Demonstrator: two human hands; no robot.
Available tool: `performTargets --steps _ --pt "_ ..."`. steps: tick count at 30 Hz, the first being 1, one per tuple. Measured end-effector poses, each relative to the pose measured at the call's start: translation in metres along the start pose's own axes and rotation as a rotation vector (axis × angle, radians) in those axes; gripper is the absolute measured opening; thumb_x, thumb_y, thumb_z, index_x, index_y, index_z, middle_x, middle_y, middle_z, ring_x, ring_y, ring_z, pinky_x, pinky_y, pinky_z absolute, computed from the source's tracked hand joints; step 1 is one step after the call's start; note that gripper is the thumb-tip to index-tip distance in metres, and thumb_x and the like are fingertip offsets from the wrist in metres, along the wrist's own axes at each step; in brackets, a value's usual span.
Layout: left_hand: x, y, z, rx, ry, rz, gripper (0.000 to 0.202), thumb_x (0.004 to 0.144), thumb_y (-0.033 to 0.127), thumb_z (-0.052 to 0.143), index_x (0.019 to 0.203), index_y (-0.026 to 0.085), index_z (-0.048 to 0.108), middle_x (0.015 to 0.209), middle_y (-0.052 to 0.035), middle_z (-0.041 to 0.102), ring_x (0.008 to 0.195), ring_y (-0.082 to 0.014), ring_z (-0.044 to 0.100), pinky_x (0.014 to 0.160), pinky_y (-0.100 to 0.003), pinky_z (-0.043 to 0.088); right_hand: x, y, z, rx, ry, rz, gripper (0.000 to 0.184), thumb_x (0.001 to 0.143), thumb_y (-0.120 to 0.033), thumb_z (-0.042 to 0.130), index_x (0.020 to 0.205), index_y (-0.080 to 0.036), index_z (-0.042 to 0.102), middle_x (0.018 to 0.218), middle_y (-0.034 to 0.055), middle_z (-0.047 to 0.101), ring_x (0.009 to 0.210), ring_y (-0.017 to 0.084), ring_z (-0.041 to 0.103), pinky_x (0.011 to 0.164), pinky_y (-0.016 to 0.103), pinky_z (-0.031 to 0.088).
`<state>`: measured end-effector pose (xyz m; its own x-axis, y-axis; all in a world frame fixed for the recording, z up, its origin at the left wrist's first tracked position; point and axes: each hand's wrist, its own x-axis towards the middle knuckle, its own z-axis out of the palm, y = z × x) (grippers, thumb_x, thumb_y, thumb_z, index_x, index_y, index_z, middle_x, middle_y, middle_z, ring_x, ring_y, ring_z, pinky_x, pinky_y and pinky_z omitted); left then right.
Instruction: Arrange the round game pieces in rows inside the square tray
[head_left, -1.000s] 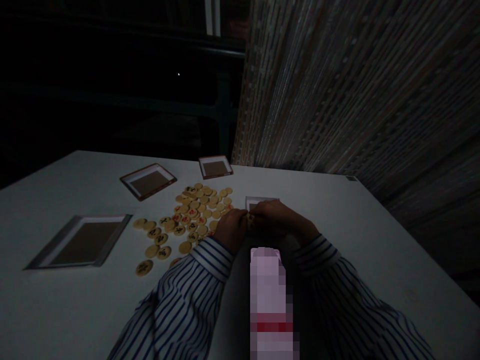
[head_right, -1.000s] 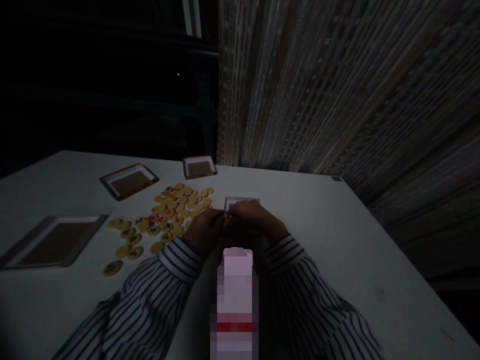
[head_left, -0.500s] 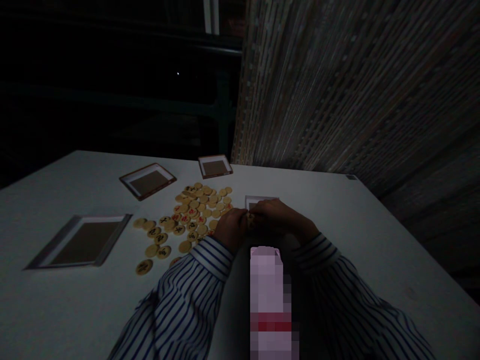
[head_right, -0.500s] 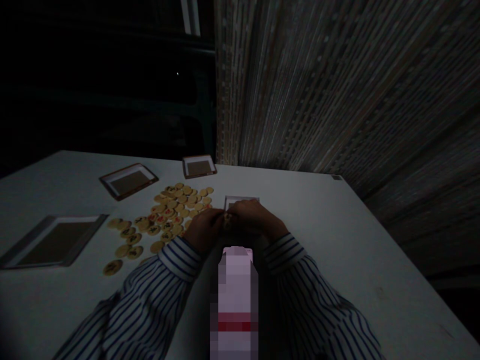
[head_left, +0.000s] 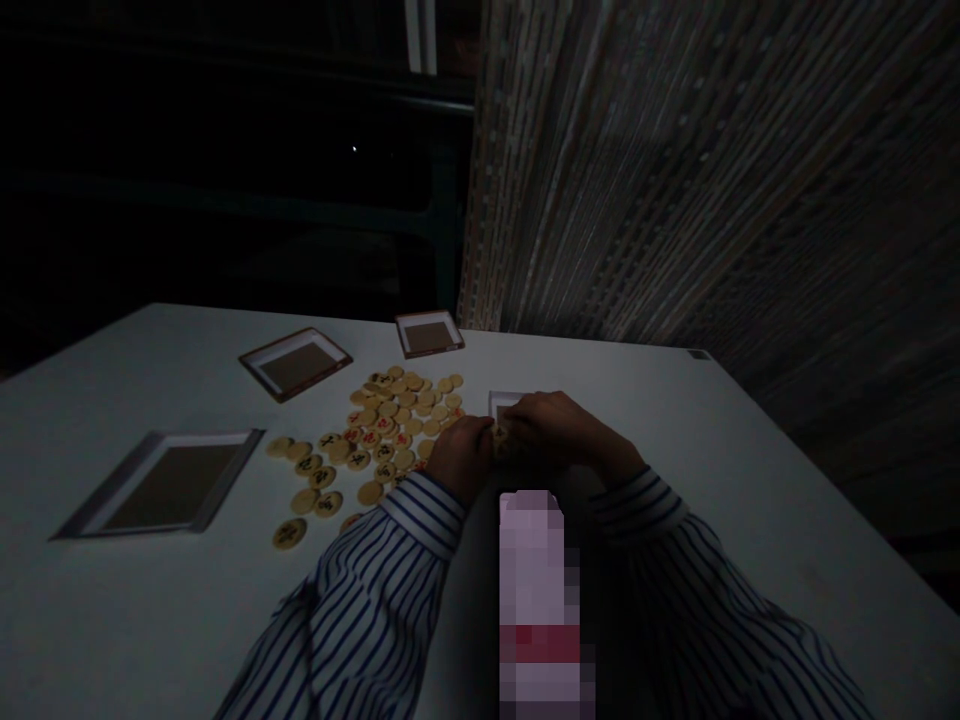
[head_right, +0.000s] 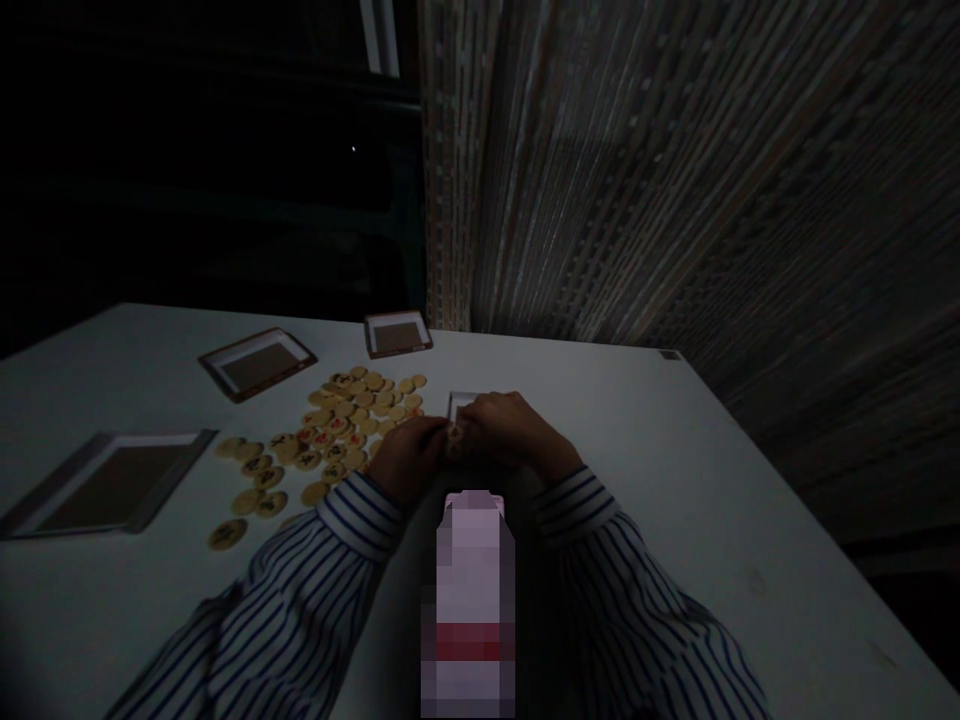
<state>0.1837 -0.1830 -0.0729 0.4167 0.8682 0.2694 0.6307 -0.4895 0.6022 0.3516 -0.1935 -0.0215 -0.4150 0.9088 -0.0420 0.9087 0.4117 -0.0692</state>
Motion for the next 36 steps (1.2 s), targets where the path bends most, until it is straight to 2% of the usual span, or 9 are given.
performTargets --steps 4,11,17,22,26,36 --pt "0.000 0.000 -0.001 0.014 0.007 -0.012 0.028 0.080 0.015 0.045 0.100 0.013 0.065 0.096 -0.0101 0.068 0.091 -0.0202 0.062 0.086 -0.033 0.047 -0.010 0.002 -0.001 -0.036 0.079 0.026 0.028 0.086 -0.023 0.043 0.107 -0.016 0.061 0.104 0.0095 0.064 0.095 0.019 0.057 0.080 0.029 0.039" --pt "-0.005 0.005 -0.005 0.016 0.042 -0.013 0.026 0.081 0.016 0.045 0.098 0.014 0.065 0.096 -0.0078 0.068 0.090 -0.0190 0.062 0.084 -0.032 0.049 -0.042 0.005 0.003 -0.033 0.184 0.203 0.029 0.086 -0.023 0.041 0.107 -0.017 0.060 0.106 0.0099 0.064 0.097 0.020 0.058 0.083 0.031 0.042" --pt "-0.023 0.005 -0.004 0.039 0.053 0.113 0.028 0.079 0.012 0.045 0.101 0.014 0.062 0.100 -0.0088 0.066 0.093 -0.0190 0.061 0.084 -0.033 0.050 -0.069 0.013 0.030 0.140 0.288 0.273 0.034 0.085 -0.029 0.045 0.115 -0.016 0.055 0.109 0.0111 0.062 0.097 0.022 0.058 0.082 0.037 0.046" --pt "-0.028 -0.001 0.003 0.042 0.037 0.152 0.029 0.079 0.010 0.045 0.104 0.013 0.059 0.101 -0.0094 0.065 0.094 -0.0190 0.061 0.084 -0.034 0.051 -0.079 0.019 0.049 0.300 0.465 0.233 0.044 0.081 -0.031 0.053 0.123 -0.020 0.048 0.115 0.0112 0.057 0.095 0.021 0.058 0.079 0.037 0.049" --pt "-0.028 -0.002 0.007 0.033 0.048 0.171 0.030 0.078 0.011 0.047 0.105 0.013 0.058 0.100 -0.0089 0.065 0.093 -0.0185 0.061 0.082 -0.033 0.051 -0.080 0.019 0.053 0.353 0.450 0.249 0.043 0.081 -0.032 0.053 0.122 -0.020 0.048 0.109 0.0107 0.058 0.086 0.019 0.060 0.073 0.036 0.051" --pt "-0.027 -0.003 0.008 0.052 0.042 0.188 0.028 0.077 0.009 0.049 0.103 0.015 0.059 0.099 -0.0080 0.066 0.092 -0.0186 0.062 0.082 -0.034 0.052 -0.078 0.018 0.056 0.408 0.473 0.184 0.032 0.081 -0.025 0.050 0.113 -0.020 0.053 0.105 0.0102 0.060 0.087 0.019 0.060 0.075 0.037 0.051"
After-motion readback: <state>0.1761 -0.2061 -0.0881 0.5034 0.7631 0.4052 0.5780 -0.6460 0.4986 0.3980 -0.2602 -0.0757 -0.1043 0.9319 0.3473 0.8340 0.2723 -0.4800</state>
